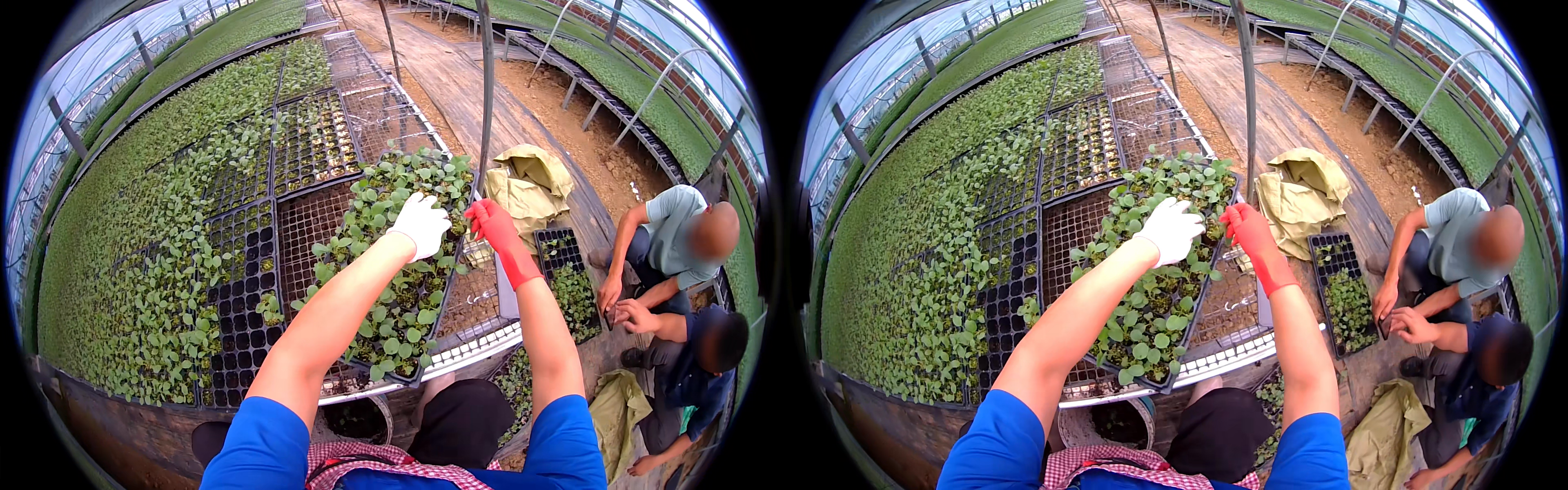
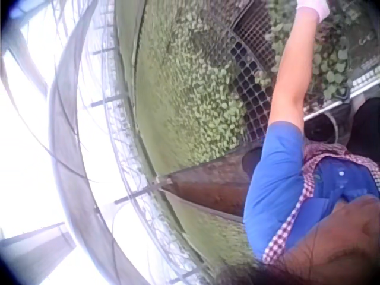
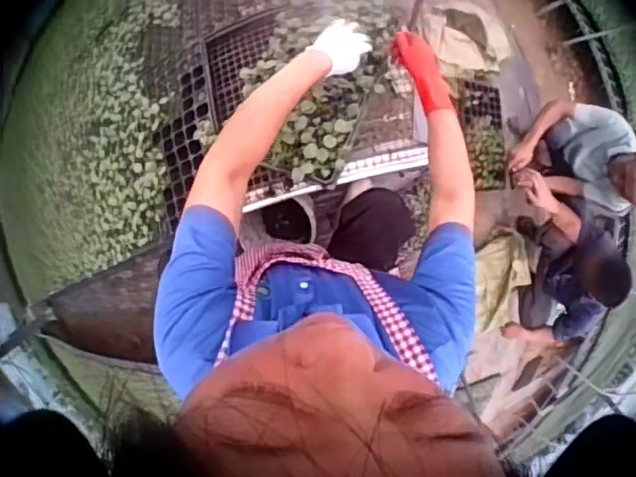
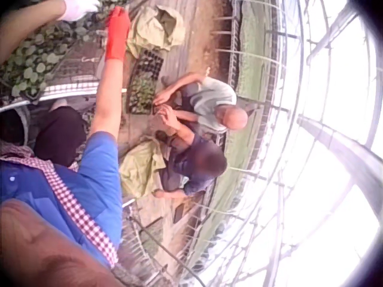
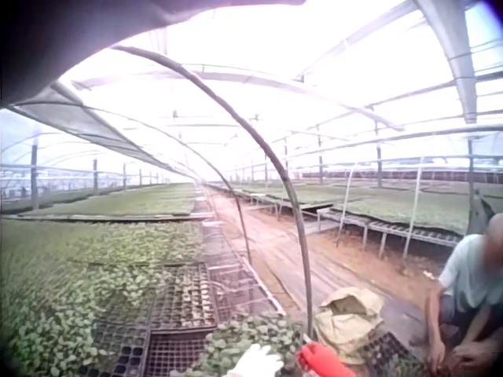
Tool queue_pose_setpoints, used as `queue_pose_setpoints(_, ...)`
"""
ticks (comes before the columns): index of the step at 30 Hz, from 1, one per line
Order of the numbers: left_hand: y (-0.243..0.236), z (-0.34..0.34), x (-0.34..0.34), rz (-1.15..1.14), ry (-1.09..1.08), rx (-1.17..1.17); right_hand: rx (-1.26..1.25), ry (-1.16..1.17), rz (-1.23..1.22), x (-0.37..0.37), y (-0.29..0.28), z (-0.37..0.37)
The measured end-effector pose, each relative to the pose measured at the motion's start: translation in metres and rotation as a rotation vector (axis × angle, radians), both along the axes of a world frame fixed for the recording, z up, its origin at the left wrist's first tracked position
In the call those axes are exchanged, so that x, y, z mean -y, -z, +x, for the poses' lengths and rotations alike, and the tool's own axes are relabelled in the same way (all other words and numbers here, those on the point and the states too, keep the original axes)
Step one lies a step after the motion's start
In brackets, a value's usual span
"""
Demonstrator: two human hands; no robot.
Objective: The person thins seedlings in a plastic tray by hand and with a small stick, removing excess plants and soil from individual cells and discarding them into a bucket.
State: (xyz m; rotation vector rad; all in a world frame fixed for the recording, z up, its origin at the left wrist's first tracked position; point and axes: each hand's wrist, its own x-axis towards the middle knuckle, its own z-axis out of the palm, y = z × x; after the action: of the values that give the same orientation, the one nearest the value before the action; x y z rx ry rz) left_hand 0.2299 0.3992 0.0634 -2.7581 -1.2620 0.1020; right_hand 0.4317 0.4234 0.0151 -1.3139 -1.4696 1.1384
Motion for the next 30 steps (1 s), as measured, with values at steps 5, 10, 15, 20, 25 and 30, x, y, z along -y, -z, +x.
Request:
queue_pose_setpoints(5, -0.002, 0.003, -0.009, -0.031, -0.015, -0.215, 0.318, -0.020, 0.060, 0.016, -0.037, -0.019)
queue_pose_setpoints(10, 0.002, 0.010, -0.017, -0.031, 0.014, -0.246, 0.302, -0.029, 0.036, 0.011, -0.024, -0.016)
queue_pose_setpoints(15, 0.008, 0.009, -0.024, -0.057, 0.018, -0.272, 0.391, -0.048, 0.004, 0.009, -0.036, -0.021)
queue_pose_setpoints(20, 0.003, 0.012, -0.025, -0.075, 0.042, -0.270, 0.192, 0.048, 0.088, 0.010, -0.035, -0.002)
queue_pose_setpoints(25, 0.006, 0.016, -0.031, -0.036, 0.117, -0.297, -0.032, 0.050, 0.148, 0.008, -0.003, 0.002)
queue_pose_setpoints(30, 0.015, 0.024, -0.034, -0.050, 0.152, -0.341, 0.045, 0.042, 0.192, 0.010, 0.009, 0.000)
